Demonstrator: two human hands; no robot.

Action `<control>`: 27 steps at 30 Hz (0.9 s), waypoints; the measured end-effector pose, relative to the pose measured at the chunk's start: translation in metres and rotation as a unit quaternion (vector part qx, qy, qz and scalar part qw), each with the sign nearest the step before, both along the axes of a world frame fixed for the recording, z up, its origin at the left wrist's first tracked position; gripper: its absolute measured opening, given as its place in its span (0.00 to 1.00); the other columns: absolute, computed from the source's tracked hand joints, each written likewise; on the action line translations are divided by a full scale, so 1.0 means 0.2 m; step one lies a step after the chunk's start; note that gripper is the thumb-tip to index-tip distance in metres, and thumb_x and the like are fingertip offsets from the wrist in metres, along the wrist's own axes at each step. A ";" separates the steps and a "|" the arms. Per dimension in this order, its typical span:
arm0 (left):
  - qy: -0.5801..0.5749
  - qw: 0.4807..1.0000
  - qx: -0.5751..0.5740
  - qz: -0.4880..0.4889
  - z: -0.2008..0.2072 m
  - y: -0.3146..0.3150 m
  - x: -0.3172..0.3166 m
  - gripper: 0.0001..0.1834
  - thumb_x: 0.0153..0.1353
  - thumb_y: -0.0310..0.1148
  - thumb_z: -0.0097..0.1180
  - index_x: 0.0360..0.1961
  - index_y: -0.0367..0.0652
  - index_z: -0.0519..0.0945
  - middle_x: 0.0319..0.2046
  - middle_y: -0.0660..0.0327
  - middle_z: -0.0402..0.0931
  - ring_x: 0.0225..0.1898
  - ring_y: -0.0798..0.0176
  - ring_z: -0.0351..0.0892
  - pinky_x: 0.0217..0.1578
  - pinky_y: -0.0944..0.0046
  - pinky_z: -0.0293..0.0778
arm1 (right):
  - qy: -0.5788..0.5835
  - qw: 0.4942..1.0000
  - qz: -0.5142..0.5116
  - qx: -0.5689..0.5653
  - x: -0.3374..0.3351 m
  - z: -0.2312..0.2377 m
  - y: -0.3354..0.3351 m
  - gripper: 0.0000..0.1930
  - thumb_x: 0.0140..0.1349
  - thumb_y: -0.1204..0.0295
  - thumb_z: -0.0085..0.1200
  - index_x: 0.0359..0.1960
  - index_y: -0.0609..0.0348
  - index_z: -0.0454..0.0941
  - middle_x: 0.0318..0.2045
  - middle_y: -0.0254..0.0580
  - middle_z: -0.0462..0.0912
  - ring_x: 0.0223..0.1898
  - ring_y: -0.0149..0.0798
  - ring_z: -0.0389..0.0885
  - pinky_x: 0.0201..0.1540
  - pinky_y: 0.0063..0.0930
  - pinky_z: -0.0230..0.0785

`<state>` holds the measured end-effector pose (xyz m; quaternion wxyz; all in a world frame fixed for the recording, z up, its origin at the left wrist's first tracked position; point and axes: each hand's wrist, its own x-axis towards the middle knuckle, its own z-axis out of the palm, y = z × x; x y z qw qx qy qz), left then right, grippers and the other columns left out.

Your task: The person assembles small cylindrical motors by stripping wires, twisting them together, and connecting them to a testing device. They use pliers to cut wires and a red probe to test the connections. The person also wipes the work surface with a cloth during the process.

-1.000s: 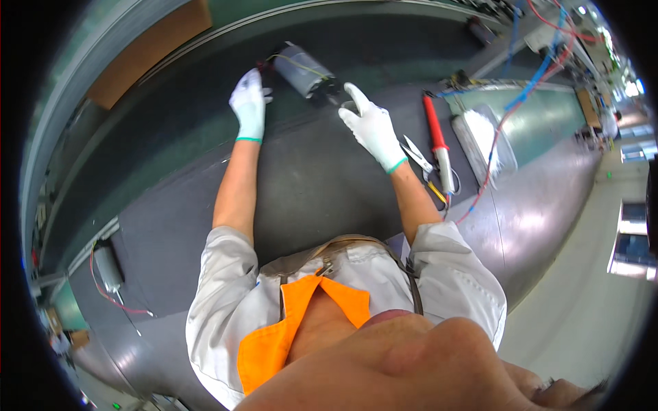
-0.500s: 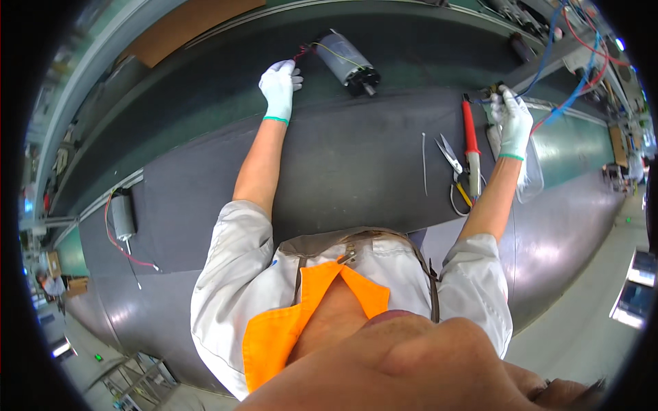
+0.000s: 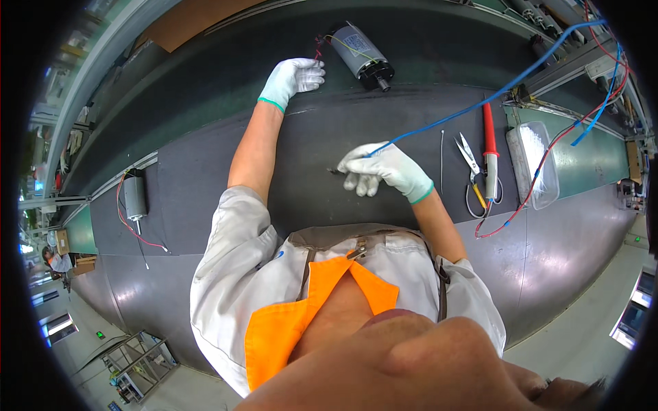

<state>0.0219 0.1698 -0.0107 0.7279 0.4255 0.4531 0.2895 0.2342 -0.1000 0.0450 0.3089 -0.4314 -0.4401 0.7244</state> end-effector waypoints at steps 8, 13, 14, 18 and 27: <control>-0.140 0.981 -0.088 -0.101 -0.03 0.05 0.04 0.20 0.72 0.40 0.54 0.56 0.36 0.82 0.44 0.55 0.86 0.46 0.54 0.86 0.51 0.54 0.80 | -0.035 0.978 -0.168 0.121 -0.02 -0.06 0.32 0.12 0.69 0.69 0.58 0.46 0.67 0.81 0.40 0.43 0.88 0.36 0.28 0.85 0.39 0.20 0.78; -0.236 0.956 -0.072 -0.159 -0.08 0.14 0.06 0.21 0.73 0.38 0.52 0.58 0.33 0.80 0.40 0.57 0.84 0.43 0.53 0.84 0.51 0.51 0.78 | 0.041 0.947 -0.276 0.160 -0.05 -0.05 0.49 0.15 0.70 0.71 0.58 0.53 0.68 0.78 0.42 0.45 0.87 0.37 0.30 0.86 0.39 0.22 0.79; -0.240 0.958 -0.062 -0.146 -0.08 0.13 0.09 0.21 0.73 0.37 0.52 0.58 0.33 0.80 0.40 0.57 0.84 0.42 0.52 0.84 0.51 0.52 0.78 | 0.057 0.940 -0.289 0.173 -0.06 -0.06 0.52 0.16 0.70 0.72 0.57 0.55 0.68 0.78 0.42 0.45 0.87 0.37 0.30 0.86 0.39 0.22 0.79; -0.265 0.959 -0.042 -0.095 -0.06 0.09 0.21 0.20 0.73 0.36 0.53 0.58 0.31 0.79 0.43 0.53 0.83 0.44 0.50 0.84 0.49 0.51 0.79 | 0.085 0.913 -0.356 0.177 -0.07 -0.10 0.61 0.18 0.68 0.75 0.57 0.58 0.68 0.77 0.40 0.42 0.86 0.34 0.30 0.86 0.37 0.24 0.80; -0.385 0.917 -0.102 -0.030 -0.09 0.13 0.44 0.16 0.73 0.38 0.56 0.50 0.35 0.80 0.45 0.48 0.82 0.45 0.47 0.83 0.46 0.47 0.80 | 0.051 0.872 -0.437 0.214 -0.03 -0.07 0.71 0.23 0.69 0.76 0.57 0.63 0.74 0.70 0.37 0.44 0.85 0.33 0.30 0.86 0.35 0.22 0.80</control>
